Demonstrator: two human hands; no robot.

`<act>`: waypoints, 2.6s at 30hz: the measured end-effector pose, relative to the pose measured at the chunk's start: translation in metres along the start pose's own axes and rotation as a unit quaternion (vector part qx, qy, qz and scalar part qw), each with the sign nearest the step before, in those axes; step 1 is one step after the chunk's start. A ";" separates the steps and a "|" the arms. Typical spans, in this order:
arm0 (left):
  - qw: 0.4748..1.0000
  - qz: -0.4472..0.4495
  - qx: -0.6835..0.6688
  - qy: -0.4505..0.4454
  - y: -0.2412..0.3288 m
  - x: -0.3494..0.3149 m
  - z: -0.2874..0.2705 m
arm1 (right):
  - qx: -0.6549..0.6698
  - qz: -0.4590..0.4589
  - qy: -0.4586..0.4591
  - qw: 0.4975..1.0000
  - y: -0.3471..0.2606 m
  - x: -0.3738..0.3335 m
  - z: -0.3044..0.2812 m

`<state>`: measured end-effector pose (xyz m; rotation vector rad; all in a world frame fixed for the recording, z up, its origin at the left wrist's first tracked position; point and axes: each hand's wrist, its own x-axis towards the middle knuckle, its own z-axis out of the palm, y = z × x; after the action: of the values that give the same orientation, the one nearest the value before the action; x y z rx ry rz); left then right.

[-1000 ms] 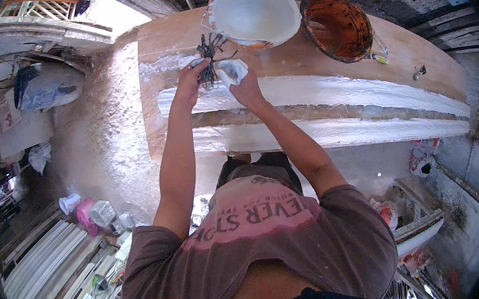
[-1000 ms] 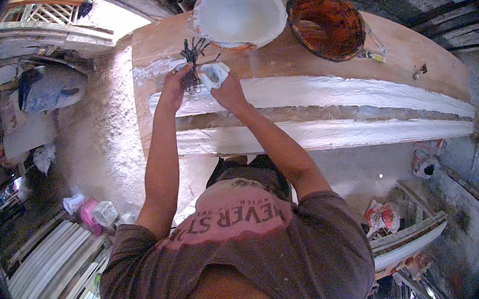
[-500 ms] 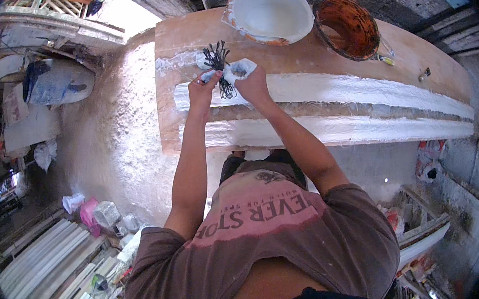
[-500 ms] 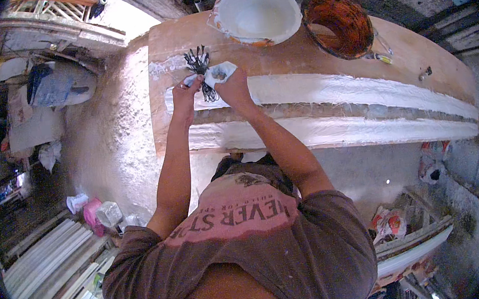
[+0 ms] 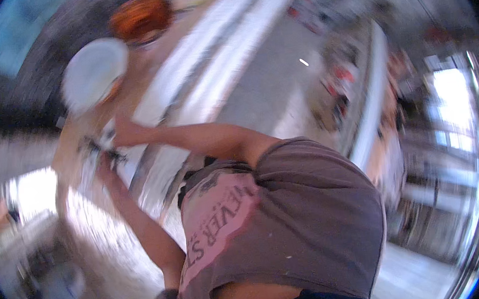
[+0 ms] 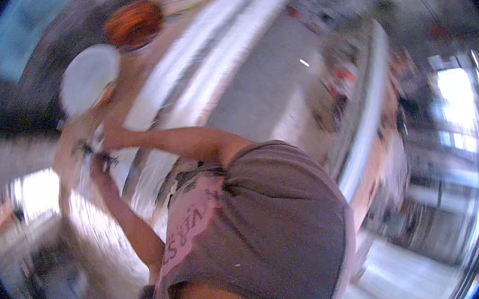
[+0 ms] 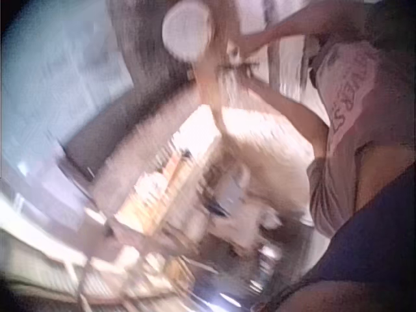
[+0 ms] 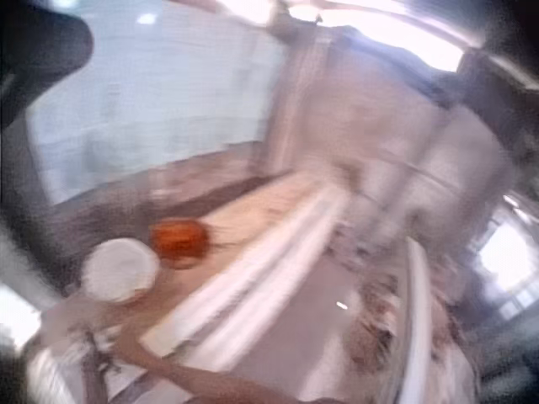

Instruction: The person lays strands of white fiberglass onto a curved wooden mold, then pours a white liquid from a bucket over the strands. They use their hands to press and spread the liquid into the fibers, smoothing the surface along the mold.

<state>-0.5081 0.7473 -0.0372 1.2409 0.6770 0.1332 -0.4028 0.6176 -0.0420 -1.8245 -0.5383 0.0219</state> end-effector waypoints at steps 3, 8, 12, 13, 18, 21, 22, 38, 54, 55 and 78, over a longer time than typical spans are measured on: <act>0.997 0.001 -0.029 -0.074 0.010 -0.007 0.010 | 0.011 0.089 0.025 0.996 -0.072 -0.021 -0.050; 0.979 -0.043 -0.068 -0.187 0.001 0.000 0.061 | -0.041 0.223 0.119 0.967 -0.046 -0.040 -0.088; 0.981 0.019 0.010 -0.191 0.005 -0.019 0.106 | -0.065 0.231 0.195 0.951 -0.039 -0.055 -0.114; 0.982 0.038 0.030 -0.181 0.008 -0.026 0.118 | -0.072 0.239 0.196 0.948 -0.034 -0.054 -0.118; 0.960 0.128 0.175 -0.178 0.018 -0.041 0.144 | -0.060 0.225 0.159 0.959 -0.039 -0.048 -0.135; 0.967 0.125 0.147 -0.169 0.008 -0.014 0.127 | -0.068 0.222 0.148 0.961 -0.060 -0.045 -0.146; 0.971 0.122 0.122 -0.166 0.001 -0.003 0.119 | -0.071 0.220 0.146 0.962 -0.069 -0.045 -0.151; 0.990 -0.044 -0.127 -0.045 0.028 0.007 0.081 | 0.090 0.257 0.152 0.950 0.019 0.028 -0.135; 0.985 -0.003 -0.165 0.058 0.018 0.006 0.083 | 0.000 0.188 -0.209 0.960 -0.026 0.014 -0.100; 0.985 0.010 -0.164 0.057 0.018 0.007 0.082 | -0.006 0.175 -0.231 0.957 -0.018 0.014 -0.098; 0.967 0.029 -0.165 0.193 -0.014 0.132 0.026 | -0.092 0.163 -0.166 0.968 0.082 0.041 -0.121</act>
<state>-0.3924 0.7801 -0.0992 0.9196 0.9127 0.5259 -0.3033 0.5052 -0.0669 -2.0889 -0.4770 0.5242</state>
